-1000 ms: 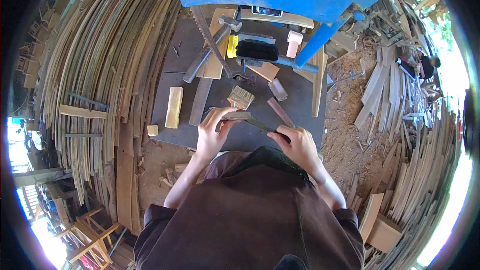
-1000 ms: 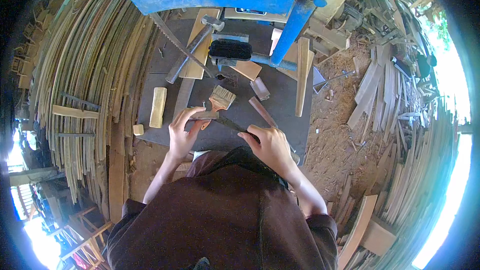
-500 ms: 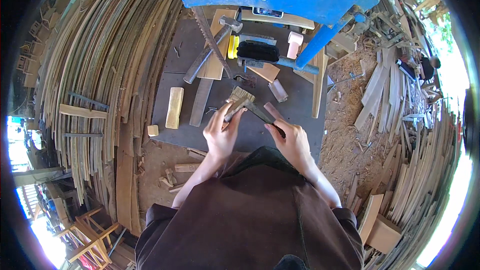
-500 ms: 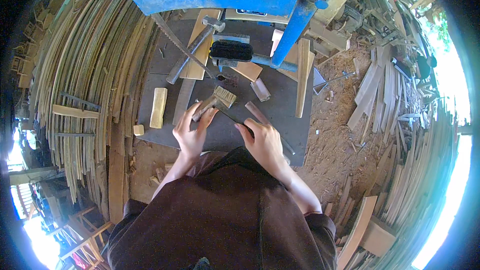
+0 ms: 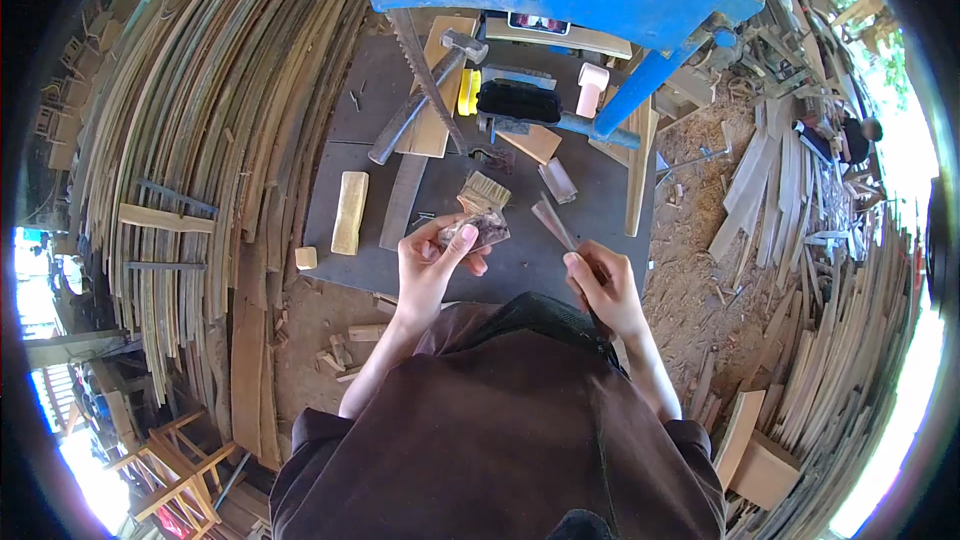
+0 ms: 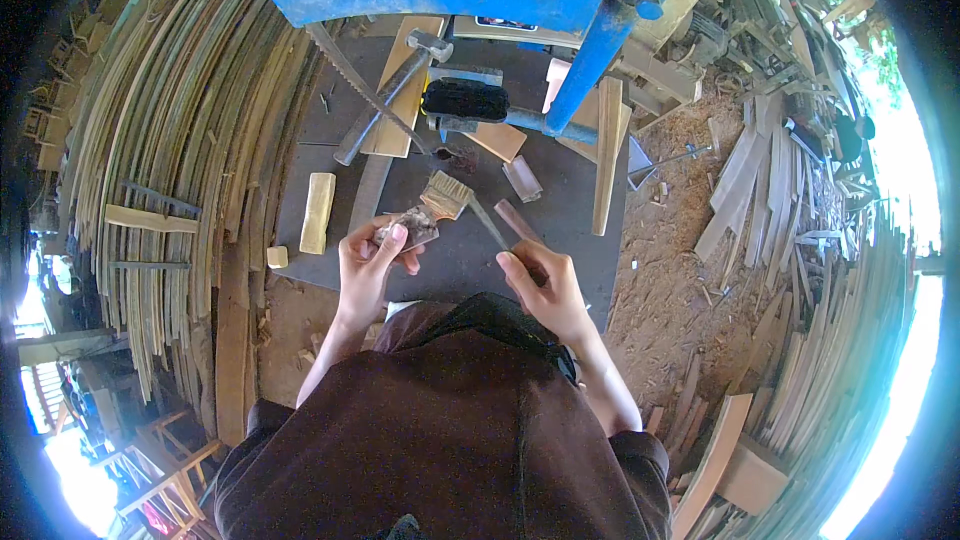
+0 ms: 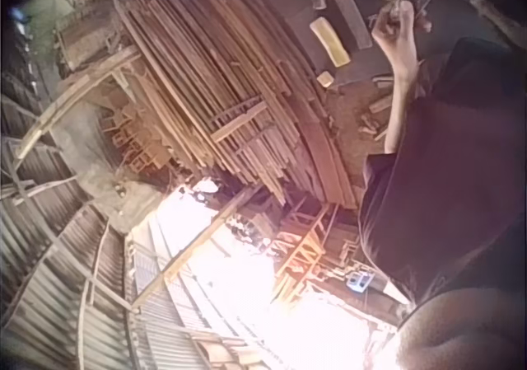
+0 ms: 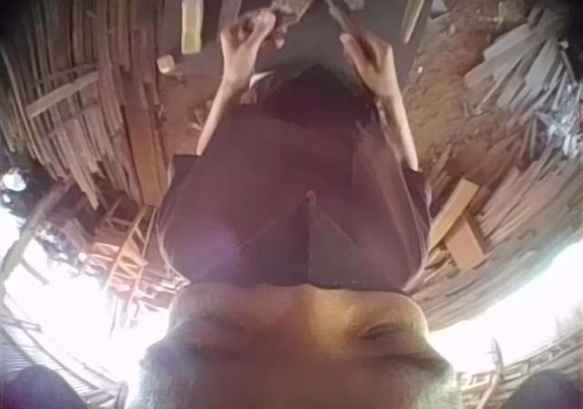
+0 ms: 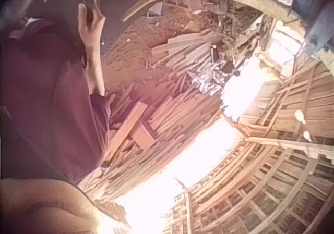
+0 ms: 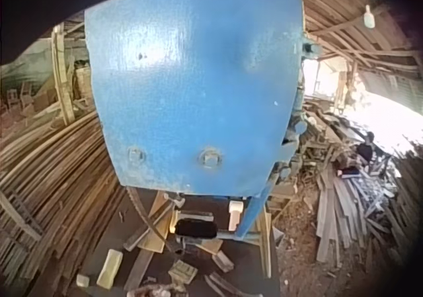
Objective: The person uses a wooden mallet to repeatedly strike a small cylindrical piece of wood held in their left hand. After striking the wood, the person places the mallet down and uses a brush to sweep the surface of the workbench.
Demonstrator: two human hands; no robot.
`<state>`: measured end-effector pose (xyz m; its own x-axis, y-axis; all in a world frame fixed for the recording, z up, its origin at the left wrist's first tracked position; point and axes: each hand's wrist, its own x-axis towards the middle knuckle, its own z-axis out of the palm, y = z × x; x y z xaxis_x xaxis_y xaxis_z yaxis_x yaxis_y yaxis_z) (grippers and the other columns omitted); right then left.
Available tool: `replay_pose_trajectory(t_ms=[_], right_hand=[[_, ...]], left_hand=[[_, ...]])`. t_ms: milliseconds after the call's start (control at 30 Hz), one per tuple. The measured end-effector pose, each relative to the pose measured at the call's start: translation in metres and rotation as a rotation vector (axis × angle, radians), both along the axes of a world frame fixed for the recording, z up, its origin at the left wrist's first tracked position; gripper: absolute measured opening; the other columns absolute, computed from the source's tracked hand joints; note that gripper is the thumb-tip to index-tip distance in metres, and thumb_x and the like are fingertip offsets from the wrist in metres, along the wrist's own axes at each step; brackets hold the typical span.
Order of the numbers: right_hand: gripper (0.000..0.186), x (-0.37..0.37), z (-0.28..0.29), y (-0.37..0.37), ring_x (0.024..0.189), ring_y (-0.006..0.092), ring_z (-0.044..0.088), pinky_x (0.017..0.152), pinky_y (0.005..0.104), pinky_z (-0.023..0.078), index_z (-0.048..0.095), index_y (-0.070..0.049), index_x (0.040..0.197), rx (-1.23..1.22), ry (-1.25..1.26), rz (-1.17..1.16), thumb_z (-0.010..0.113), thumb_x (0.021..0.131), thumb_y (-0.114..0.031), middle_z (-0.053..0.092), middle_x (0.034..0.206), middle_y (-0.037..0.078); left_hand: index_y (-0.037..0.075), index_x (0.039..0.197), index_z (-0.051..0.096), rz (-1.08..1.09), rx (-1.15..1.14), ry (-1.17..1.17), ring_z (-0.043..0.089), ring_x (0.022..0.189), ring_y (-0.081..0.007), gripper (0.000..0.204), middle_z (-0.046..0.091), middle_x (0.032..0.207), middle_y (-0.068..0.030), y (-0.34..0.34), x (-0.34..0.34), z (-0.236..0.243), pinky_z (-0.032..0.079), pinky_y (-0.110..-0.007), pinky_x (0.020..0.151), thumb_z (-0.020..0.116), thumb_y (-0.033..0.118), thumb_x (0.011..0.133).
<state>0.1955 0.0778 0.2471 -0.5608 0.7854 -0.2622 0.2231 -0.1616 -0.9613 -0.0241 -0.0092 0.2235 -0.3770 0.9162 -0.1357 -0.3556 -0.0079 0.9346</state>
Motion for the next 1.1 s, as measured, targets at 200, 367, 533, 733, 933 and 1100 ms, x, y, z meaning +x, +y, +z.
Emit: replay_pose_trajectory(t_ms=[200,367,533,733,933,1100], right_hand=[[0.016,-0.006,0.02,-0.004,0.052,0.0031,0.041,0.047,0.0218,0.033,0.066,-0.002,0.085,0.241,-0.014,0.084,0.075,0.08,-0.014,0.048,0.056,-0.004],[0.016,-0.022,0.023,-0.005,0.049,0.0027,0.043,0.045,0.022,0.033,0.067,-0.001,0.091,0.317,0.05,0.083,0.073,0.08,-0.011,0.051,0.056,-0.002],[0.013,-0.027,0.012,-0.003,0.045,-0.0002,0.046,0.04,0.0199,0.031,0.066,0.003,0.091,0.441,0.065,0.064,0.071,0.082,-0.006,0.057,0.057,-0.001],[0.014,-0.022,0.001,0.001,0.051,0.0042,0.047,0.045,0.0236,0.035,0.067,0.002,0.092,0.595,0.013,0.078,0.07,0.083,-0.008,0.059,0.061,0.002],[0.015,-0.015,0.0,0.0,0.049,0.0166,0.05,0.049,0.0323,0.039,0.067,0.001,0.084,0.581,-0.094,0.082,0.067,0.085,-0.014,0.055,0.058,0.013],[0.014,-0.015,0.008,0.001,0.047,0.0108,0.05,0.046,0.0287,0.038,0.066,0.001,0.082,0.49,-0.102,0.078,0.071,0.082,-0.013,0.059,0.059,0.009]], left_hand=[[-0.008,0.11,0.056,-0.108,0.07,-0.024,0.064,0.071,-0.014,0.029,0.066,0.089,-0.013,-0.001,0.009,0.011,0.053,-0.026,0.065,0.062,0.012,0.091],[-0.007,0.111,0.055,-0.151,0.109,-0.014,0.065,0.082,-0.0152,0.029,0.065,0.098,-0.0133,-0.002,0.016,0.013,0.055,-0.027,0.073,0.063,0.009,0.089],[-0.007,0.111,0.055,-0.182,0.136,0.254,0.065,0.09,-0.0165,0.031,0.065,0.102,-0.0119,-0.006,0.016,0.008,0.051,-0.028,0.081,0.066,0.007,0.087],[-0.008,0.112,0.056,-0.153,0.089,0.409,0.062,0.097,-0.0157,0.031,0.064,0.105,-0.0131,-0.008,0.018,0.002,0.049,-0.028,0.085,0.067,0.005,0.086],[-0.004,0.105,0.062,-0.132,0.034,0.424,0.065,0.094,-0.0155,0.026,0.065,0.102,-0.0117,-0.005,0.018,0.0,0.05,-0.027,0.082,0.071,0.007,0.083],[-0.003,0.104,0.065,-0.026,0.068,0.437,0.062,0.091,-0.0132,0.025,0.059,0.1,-0.0066,-0.001,0.014,-0.003,0.049,-0.024,0.077,0.071,0.008,0.082]])
